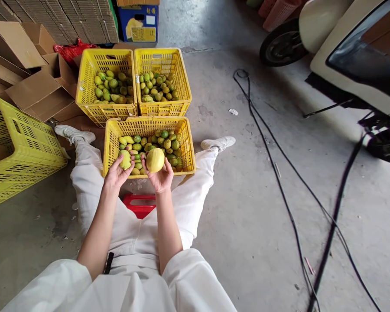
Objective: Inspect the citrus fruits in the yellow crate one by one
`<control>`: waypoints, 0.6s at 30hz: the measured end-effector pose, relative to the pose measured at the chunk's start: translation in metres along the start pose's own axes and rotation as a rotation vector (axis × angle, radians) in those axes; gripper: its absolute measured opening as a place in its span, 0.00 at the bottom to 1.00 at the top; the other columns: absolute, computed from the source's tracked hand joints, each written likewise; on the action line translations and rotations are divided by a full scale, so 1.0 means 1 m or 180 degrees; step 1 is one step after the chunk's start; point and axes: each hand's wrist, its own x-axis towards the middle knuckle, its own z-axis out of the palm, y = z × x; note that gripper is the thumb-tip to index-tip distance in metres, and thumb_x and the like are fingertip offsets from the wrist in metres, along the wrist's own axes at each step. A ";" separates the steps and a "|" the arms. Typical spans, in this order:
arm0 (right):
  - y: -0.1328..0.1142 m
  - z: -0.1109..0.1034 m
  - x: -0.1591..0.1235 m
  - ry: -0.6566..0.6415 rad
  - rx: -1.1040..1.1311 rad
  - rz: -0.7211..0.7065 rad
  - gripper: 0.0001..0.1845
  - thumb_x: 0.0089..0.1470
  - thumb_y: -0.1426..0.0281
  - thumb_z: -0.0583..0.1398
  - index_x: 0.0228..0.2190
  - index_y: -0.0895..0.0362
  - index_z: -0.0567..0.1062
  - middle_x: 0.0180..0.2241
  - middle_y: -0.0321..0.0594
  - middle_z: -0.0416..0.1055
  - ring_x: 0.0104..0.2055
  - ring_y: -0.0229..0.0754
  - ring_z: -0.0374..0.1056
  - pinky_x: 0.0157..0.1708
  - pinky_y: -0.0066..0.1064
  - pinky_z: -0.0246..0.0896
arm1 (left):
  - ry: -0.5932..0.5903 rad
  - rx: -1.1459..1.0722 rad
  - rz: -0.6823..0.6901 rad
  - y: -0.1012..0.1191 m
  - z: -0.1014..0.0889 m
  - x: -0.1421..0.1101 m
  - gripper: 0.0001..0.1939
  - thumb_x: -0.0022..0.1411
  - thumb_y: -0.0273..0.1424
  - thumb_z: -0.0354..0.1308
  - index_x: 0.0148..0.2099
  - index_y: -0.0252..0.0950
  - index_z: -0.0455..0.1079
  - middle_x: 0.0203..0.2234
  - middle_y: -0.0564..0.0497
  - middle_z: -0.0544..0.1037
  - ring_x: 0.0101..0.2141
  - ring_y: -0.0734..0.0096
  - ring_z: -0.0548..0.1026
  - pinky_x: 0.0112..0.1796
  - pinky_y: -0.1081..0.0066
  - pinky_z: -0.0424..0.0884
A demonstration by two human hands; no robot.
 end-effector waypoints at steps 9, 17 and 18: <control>0.011 -0.012 0.015 0.0850 -0.0437 0.0486 0.09 0.58 0.65 0.59 0.39 0.56 0.73 0.30 0.38 0.77 0.32 0.38 0.74 0.27 0.24 0.73 | 0.0358 0.0117 -0.0478 -0.005 -0.009 0.007 0.16 0.71 0.35 0.46 0.39 0.32 0.71 0.29 0.44 0.77 0.28 0.70 0.77 0.27 0.74 0.75; -0.001 0.008 0.004 0.0075 -0.0356 0.0068 0.17 0.57 0.65 0.54 0.47 0.53 0.73 0.43 0.43 0.78 0.49 0.48 0.75 0.44 0.47 0.76 | 0.0195 -0.0207 -0.0040 0.013 -0.001 -0.002 0.17 0.70 0.31 0.45 0.53 0.36 0.71 0.42 0.43 0.80 0.43 0.65 0.79 0.40 0.69 0.78; -0.002 0.011 0.002 0.0072 -0.0357 0.0061 0.17 0.58 0.65 0.54 0.47 0.53 0.73 0.44 0.43 0.78 0.49 0.48 0.75 0.42 0.45 0.76 | 0.0184 -0.0297 -0.0045 0.015 0.000 -0.004 0.16 0.70 0.32 0.46 0.53 0.37 0.71 0.40 0.44 0.79 0.40 0.68 0.79 0.37 0.73 0.78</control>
